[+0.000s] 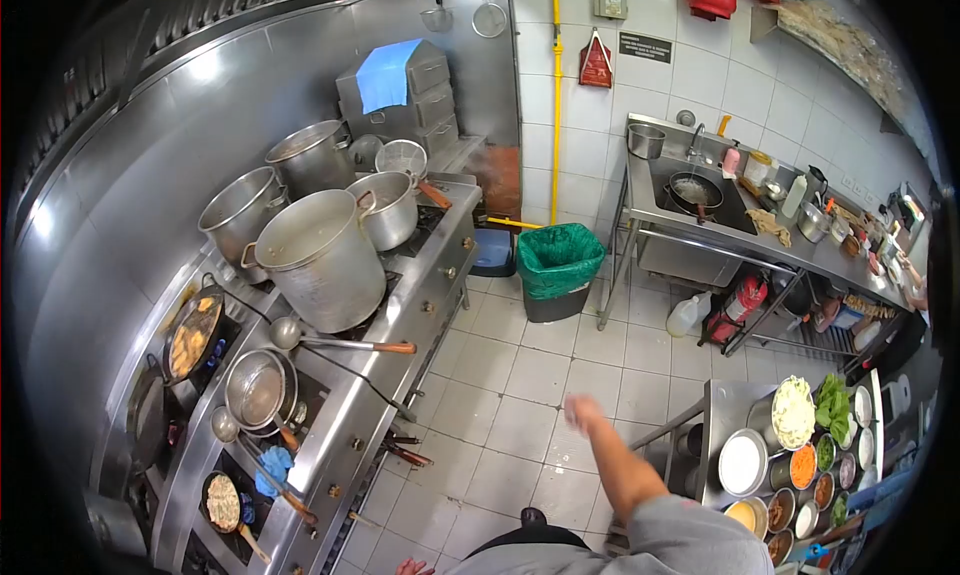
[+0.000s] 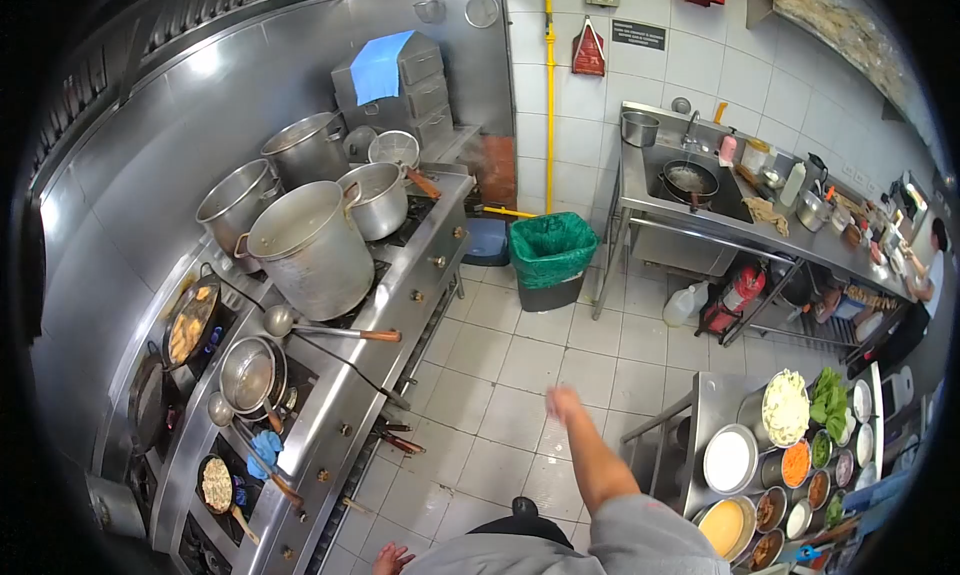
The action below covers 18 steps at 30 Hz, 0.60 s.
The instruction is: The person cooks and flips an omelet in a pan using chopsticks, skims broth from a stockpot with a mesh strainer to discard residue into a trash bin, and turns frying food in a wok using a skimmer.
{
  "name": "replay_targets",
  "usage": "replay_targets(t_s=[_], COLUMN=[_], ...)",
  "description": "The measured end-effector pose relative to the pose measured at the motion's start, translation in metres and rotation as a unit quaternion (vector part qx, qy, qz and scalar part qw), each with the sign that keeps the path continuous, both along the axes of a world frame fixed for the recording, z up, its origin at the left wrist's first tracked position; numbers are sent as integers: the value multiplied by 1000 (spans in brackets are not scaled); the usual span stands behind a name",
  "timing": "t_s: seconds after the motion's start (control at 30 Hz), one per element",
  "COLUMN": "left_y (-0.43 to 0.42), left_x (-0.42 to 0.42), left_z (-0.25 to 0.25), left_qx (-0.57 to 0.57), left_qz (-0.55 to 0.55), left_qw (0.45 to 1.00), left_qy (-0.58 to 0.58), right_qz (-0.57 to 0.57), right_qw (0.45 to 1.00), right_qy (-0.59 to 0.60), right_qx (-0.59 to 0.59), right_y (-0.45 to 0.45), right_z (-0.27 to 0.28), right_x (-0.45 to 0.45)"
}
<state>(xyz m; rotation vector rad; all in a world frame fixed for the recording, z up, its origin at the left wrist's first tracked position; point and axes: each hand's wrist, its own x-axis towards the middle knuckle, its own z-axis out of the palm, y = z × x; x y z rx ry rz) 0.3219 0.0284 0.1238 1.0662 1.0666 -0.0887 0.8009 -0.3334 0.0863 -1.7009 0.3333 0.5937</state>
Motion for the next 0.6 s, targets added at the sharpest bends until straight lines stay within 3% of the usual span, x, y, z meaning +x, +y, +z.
replay_targets(t_s=[0.07,0.1,0.13,0.17,0.23,0.3,0.33,0.37,0.4,0.43,0.47,0.5,0.6], left_y=[2,4,10,16,16,17,19,22,25,26,25,24,16], left_x=[-3,-8,-14,-13,7,31,44,61,79,98,118,139,196], left_z=[-7,-22,-46,-58,-56,-58,-59,-61,-63,-65,-68,-71,-78], left_qx=[4,4,-1,-7,5,15,21,25,29,33,37,40,60], left_qz=[-20,-24,-29,-38,-71,-117,-144,-177,-214,-251,-291,-331,-442], left_qw=[1000,1000,999,998,997,993,989,983,976,966,955,941,893], left_qy=[-10,-8,-28,-49,-14,14,24,31,37,44,49,51,62], right_qz=[-206,-221,-246,-180,-153,-150,-103,-4,-22,32,93,113,36], right_qw=[930,947,948,971,985,970,964,955,951,965,950,961,982], right_qy=[-53,0,-35,-61,-43,-168,-193,-268,-227,-134,-128,-82,-114], right_qx=[298,235,201,145,62,89,151,123,210,221,269,238,147], right_y=[-5,-11,-11,-24,-21,-7,-3,0,7,4,-2,-12,-92], right_z=[45,108,159,163,212,213,196,181,187,178,154,160,199], right_x=[108,139,151,183,187,169,160,130,84,42,1,-40,-131])
